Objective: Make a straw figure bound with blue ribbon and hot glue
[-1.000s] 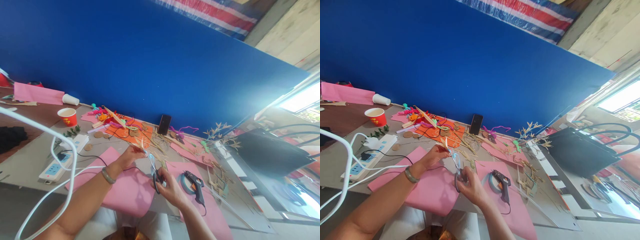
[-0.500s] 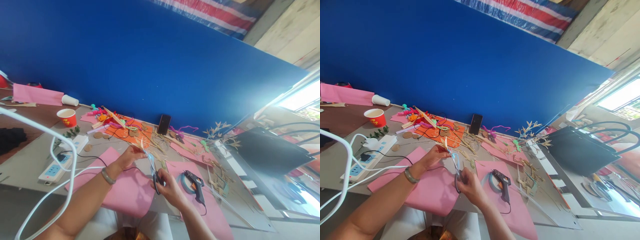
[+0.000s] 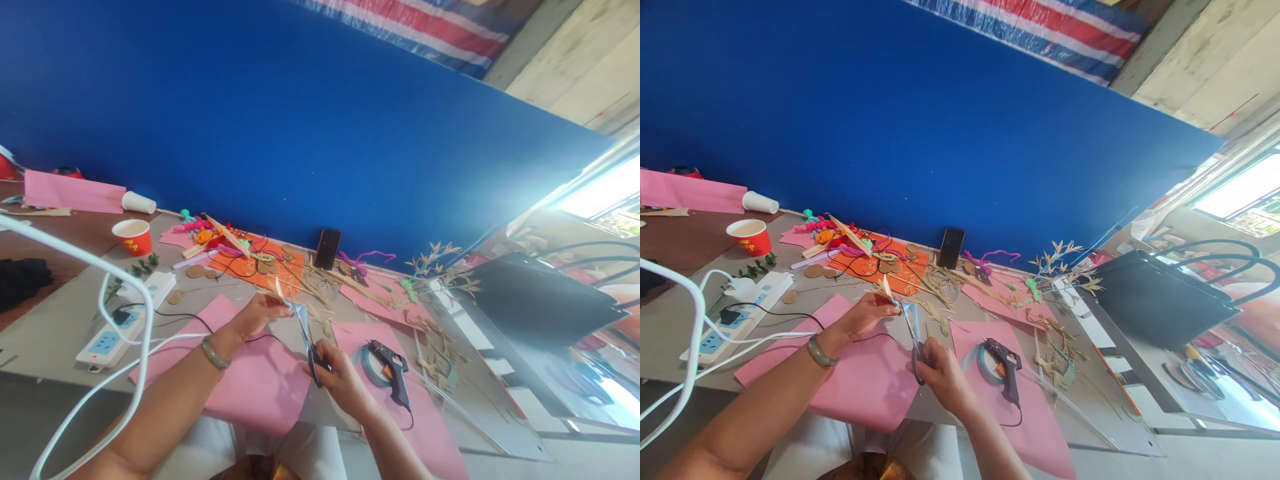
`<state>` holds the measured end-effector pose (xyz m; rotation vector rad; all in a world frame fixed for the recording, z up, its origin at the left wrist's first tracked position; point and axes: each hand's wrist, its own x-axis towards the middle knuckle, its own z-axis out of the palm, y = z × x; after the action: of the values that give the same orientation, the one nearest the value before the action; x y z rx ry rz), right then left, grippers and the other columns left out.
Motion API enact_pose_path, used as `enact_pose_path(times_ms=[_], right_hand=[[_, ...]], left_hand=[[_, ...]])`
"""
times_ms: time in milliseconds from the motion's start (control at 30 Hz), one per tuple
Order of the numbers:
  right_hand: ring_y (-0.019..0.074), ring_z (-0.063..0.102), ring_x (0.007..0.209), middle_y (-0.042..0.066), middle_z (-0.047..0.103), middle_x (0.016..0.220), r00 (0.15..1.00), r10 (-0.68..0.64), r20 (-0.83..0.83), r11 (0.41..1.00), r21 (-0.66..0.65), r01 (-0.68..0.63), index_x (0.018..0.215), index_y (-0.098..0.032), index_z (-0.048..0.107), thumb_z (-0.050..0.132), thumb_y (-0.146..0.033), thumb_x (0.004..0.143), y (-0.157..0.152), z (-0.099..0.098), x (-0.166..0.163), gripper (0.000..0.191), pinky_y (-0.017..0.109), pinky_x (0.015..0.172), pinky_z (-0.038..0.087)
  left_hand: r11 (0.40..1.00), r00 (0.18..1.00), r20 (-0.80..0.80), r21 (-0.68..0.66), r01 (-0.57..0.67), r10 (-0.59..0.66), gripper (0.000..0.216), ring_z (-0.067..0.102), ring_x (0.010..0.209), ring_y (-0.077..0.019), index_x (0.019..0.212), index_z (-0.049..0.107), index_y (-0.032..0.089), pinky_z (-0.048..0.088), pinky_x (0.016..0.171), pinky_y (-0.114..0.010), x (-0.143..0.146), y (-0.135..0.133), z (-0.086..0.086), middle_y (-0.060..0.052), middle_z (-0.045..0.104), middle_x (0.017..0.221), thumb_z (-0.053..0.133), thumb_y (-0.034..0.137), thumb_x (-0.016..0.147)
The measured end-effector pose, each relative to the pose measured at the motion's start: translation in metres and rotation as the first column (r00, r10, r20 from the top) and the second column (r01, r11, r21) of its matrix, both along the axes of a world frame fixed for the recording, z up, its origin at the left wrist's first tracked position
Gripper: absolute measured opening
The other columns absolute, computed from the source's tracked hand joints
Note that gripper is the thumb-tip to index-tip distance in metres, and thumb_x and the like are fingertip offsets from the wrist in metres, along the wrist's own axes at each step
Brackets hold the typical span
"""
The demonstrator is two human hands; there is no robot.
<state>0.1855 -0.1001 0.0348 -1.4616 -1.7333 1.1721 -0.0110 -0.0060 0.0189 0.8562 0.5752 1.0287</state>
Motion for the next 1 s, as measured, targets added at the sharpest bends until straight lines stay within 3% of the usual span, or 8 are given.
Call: enact_pose_path(times_ms=[300, 467, 1000], right_hand=[[0.0103, 0.031, 0.058, -0.006, 0.038, 0.062, 0.983, 0.059, 0.176, 0.988, 0.129, -0.082, 0.065, -0.022, 0.035, 0.064, -0.029, 0.072, 0.000, 0.008, -0.002, 0.031, 0.024, 0.053, 0.027], [0.0106, 0.032, 0.059, -0.005, 0.039, 0.063, 0.977, 0.068, 0.202, 0.986, 0.134, -0.096, 0.067, -0.022, 0.035, 0.062, -0.029, 0.073, 0.001, 0.011, -0.003, 0.029, 0.025, 0.054, 0.027], [0.0097, 0.024, 0.056, -0.007, 0.033, 0.059, 1.000, -0.002, 0.023, 0.995, 0.098, 0.000, 0.064, -0.022, 0.032, 0.069, -0.044, 0.069, 0.004, -0.010, -0.003, 0.044, 0.024, 0.049, 0.021]], left_hand=[[1.000, 1.000, -0.004, 0.021, 0.001, -0.001, 0.022, 0.063, 0.064, -0.0128, 0.067, 0.072, 0.012, 0.047, 0.071, -0.027, 0.000, 0.002, 0.000, -0.003, 0.070, 0.065, 0.085, 0.022, 0.052], [0.999, 1.000, -0.006, 0.025, 0.020, -0.020, 0.022, 0.063, 0.065, -0.0127, 0.067, 0.072, 0.012, 0.047, 0.072, -0.027, 0.000, 0.001, -0.001, -0.004, 0.070, 0.066, 0.085, 0.022, 0.053], [0.998, 0.999, 0.005, 0.034, 0.052, -0.052, 0.021, 0.063, 0.064, -0.0137, 0.067, 0.072, 0.012, 0.047, 0.070, -0.027, -0.001, -0.001, 0.005, -0.004, 0.071, 0.066, 0.085, 0.022, 0.053]])
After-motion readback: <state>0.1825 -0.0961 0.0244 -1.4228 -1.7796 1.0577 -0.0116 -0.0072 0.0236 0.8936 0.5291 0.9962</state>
